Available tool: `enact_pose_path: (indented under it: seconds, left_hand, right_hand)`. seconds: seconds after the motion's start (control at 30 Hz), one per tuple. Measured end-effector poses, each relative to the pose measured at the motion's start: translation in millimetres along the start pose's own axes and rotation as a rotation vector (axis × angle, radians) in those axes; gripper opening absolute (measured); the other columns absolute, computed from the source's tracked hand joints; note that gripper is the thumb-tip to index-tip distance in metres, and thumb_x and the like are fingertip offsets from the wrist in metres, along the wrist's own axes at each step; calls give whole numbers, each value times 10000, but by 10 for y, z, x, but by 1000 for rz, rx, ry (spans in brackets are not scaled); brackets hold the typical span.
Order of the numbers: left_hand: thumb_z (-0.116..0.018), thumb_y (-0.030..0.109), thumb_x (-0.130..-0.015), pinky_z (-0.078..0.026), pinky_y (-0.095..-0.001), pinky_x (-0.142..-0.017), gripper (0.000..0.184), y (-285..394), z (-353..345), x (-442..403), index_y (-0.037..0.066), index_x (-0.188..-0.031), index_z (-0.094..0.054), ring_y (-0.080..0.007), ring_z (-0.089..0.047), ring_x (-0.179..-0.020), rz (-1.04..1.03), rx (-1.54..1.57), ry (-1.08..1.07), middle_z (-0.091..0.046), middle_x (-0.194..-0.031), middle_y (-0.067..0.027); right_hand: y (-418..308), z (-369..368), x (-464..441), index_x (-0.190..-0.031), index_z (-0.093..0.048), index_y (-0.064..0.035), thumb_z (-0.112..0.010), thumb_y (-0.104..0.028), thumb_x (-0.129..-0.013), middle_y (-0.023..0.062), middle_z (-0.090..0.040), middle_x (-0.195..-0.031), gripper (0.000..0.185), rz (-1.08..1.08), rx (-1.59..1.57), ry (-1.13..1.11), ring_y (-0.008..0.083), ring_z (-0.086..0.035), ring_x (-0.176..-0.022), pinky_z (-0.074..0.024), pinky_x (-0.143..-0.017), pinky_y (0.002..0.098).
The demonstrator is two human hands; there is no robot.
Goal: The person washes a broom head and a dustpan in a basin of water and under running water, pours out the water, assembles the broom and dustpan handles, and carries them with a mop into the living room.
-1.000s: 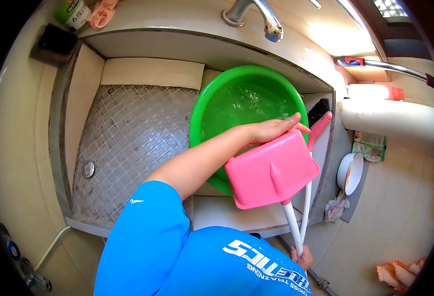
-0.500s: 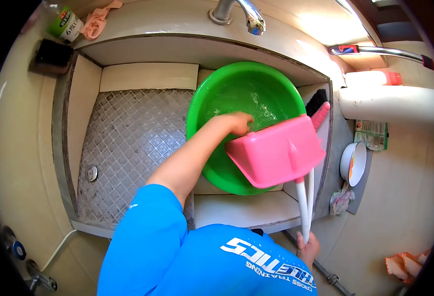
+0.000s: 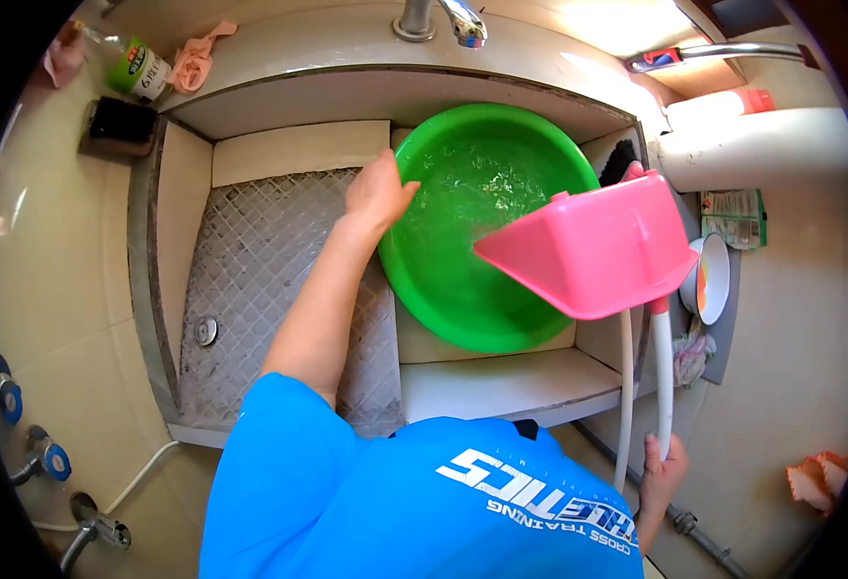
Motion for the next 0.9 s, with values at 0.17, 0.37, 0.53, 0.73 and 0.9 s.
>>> enact_pose_path:
  seconds: [0.17, 0.37, 0.53, 0.73, 0.9]
  left_hand:
    - [-687, 121, -632, -481, -388, -724, 355, -244, -137, 71, 3, -938, -550, -317, -599, -820, 19, 198, -90, -614, -876, -183]
    - [-646, 44, -603, -472, -310, -621, 227, -285, -195, 236, 7, -807, -552, -187, -587, -657, 144, 553, -90, -609, -757, -99]
    - [-572, -91, -603, -442, -250, -530, 226, 31, 103, 307, 18, -791, -509, -108, -515, -583, 208, 976, -138, -544, -699, -27]
    - [-566, -84, -622, -447, -247, -517, 223, 377, 390, 422, 3, -816, -499, -106, -519, -573, 144, 929, -166, -552, -707, -42]
    - [-576, -40, -656, -449, -234, -525, 202, 634, 630, 433, -5, -840, -503, -105, -530, -586, 105, 818, -131, -564, -729, -51]
  right_hand:
    - [110, 101, 51, -686, -486, -44, -601, -182, -836, -55, -385, -579, 235, -61, -157, 44, 42, -337, -525, -275, -461, 209]
    - [110, 198, 79, -786, -496, -62, -538, -222, -886, -68, -363, -558, 193, -165, -456, -61, 15, -315, -462, -246, -410, 172]
    - [160, 235, 79, -745, -449, -100, -514, -270, -902, -74, -324, -534, 240, -109, -480, -46, 5, -261, -419, -202, -369, 166]
    - [157, 319, 62, -793, -500, -58, -522, -255, -898, -63, -357, -574, 224, -141, -534, -74, 19, -307, -468, -247, -414, 172]
    - [262, 241, 9, -836, -530, -33, -555, -218, -880, -56, -405, -580, 192, -183, -654, -122, 22, -354, -475, -271, -420, 169]
Point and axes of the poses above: each hand's wrist, its own x-axis away from the middle knuckle, its own z-axis out of the back of the hand, y = z × x, the point moved 3 cm from there along -x, towards the middle knuckle
